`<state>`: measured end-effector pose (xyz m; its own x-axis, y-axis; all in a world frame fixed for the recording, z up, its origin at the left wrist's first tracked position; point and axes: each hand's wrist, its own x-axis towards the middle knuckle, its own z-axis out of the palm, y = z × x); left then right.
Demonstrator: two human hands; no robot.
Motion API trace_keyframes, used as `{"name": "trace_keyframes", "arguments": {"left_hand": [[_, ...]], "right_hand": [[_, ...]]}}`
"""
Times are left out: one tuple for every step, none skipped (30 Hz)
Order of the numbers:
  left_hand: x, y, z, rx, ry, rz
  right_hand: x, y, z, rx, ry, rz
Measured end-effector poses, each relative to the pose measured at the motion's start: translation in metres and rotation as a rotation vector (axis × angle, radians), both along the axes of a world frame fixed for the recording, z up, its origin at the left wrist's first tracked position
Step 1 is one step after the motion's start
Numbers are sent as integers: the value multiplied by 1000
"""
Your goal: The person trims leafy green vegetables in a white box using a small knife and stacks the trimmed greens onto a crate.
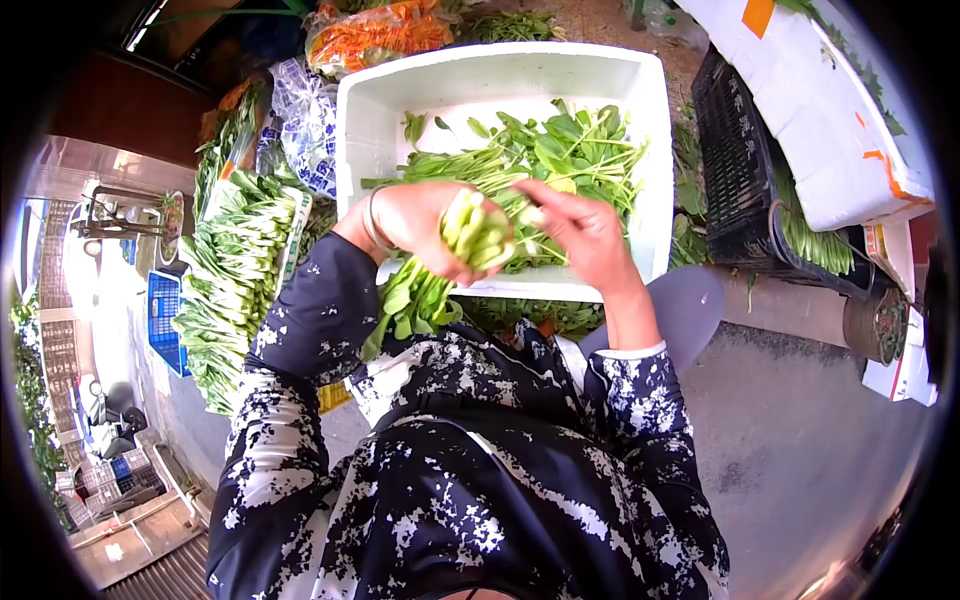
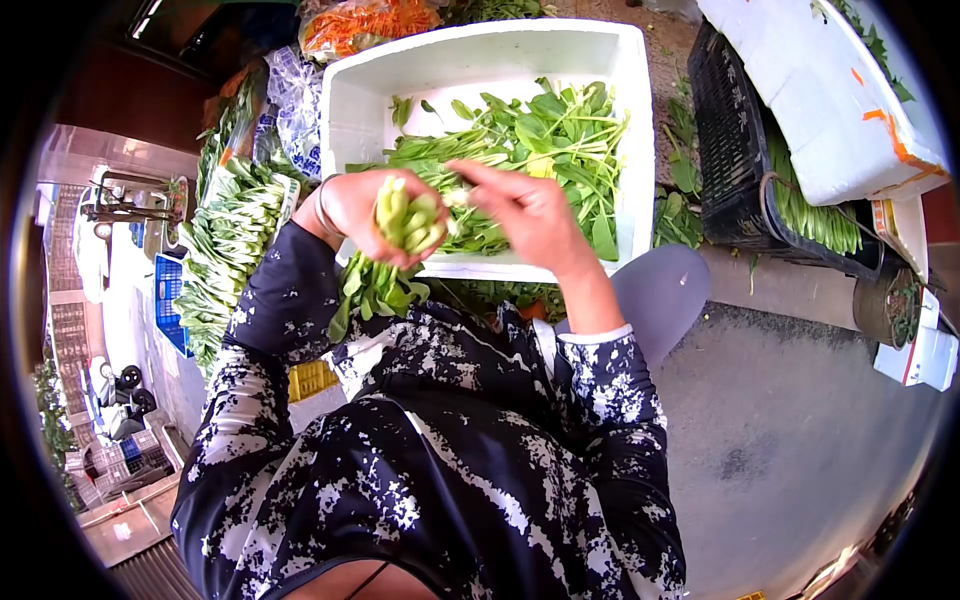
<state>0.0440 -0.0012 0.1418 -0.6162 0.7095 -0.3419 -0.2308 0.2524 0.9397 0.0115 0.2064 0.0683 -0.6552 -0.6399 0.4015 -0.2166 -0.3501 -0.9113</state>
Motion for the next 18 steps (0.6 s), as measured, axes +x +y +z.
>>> {"name": "trace_keyframes", "arguments": {"left_hand": [[3,1,1,62,-36,-25],[4,2,2,125,-72,-50],[3,5,7,116,-95,-12],[3,6,7,113,-95,-11],[1,6,6,117,-6,56],[0,5,5,122,80,120],[-2,2,-2,112,83,152],[-2,3,-2,113,83,144],[-1,5,-2,98,91,234],[0,8,-2,83,99,327],[0,9,-1,48,107,347],[1,10,-1,45,108,347],[2,11,-3,-14,164,381],[3,12,-5,-74,220,415],[3,13,-2,-100,236,409],[4,14,-2,-100,236,411],[4,15,-2,-118,257,415],[4,15,-1,-133,277,417]], "right_hand": [[-12,11,-19,6,-227,-36],[-19,17,-30,12,-454,-72],[-17,16,-34,11,-455,-70],[-13,16,-37,109,-458,-202],[-9,16,-40,207,-461,-333],[1,15,-30,206,-464,-333],[15,11,-11,152,-403,-273],[25,8,4,97,-339,-217],[32,6,12,81,-286,-195],[36,6,17,65,-234,-170],[39,6,22,47,-216,-172],[39,4,24,45,-215,-172],[40,3,26,63,-189,-206],[40,2,28,82,-164,-240],[38,3,27,65,-155,-237],[37,3,27,49,-147,-233],[35,3,19,74,-69,-243],[34,2,16,100,9,-254]]}}
